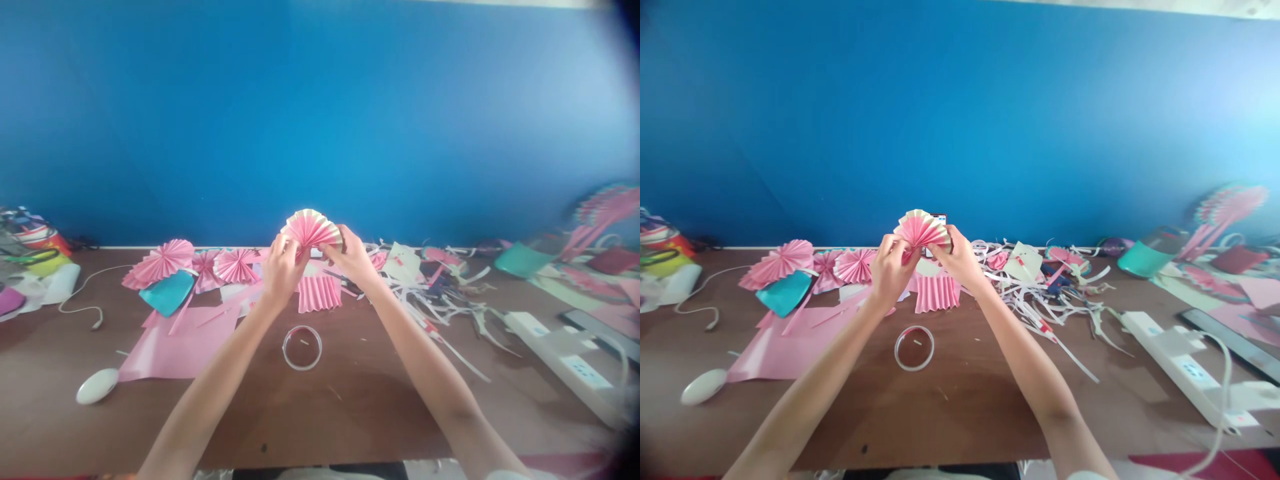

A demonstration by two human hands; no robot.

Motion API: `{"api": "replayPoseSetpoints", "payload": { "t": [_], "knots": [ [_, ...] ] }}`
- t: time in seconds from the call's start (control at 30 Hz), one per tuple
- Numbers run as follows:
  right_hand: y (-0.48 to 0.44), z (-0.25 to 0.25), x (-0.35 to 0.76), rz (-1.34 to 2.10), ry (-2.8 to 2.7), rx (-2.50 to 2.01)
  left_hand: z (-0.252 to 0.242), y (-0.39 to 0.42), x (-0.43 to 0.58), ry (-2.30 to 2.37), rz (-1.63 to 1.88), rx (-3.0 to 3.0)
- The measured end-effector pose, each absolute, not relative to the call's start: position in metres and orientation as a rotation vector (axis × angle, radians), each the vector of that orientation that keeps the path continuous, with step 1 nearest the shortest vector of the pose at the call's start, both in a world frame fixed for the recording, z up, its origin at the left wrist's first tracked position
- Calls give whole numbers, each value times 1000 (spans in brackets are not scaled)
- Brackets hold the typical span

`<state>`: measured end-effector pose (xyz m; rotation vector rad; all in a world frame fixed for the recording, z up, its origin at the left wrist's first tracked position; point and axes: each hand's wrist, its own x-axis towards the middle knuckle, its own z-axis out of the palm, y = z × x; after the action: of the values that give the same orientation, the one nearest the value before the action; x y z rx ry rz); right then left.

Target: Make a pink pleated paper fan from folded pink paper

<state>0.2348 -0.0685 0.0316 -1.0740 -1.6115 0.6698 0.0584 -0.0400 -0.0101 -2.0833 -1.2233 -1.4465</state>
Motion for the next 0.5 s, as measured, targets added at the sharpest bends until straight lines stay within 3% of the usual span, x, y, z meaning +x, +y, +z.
{"api": "replayPoseSetpoints", "payload": {
  "t": [0.5],
  "knots": [
    [-73, 29, 224, 817, -1543, -993, 0, -45, 61, -1136, -1677, -2166]
  ]
}}
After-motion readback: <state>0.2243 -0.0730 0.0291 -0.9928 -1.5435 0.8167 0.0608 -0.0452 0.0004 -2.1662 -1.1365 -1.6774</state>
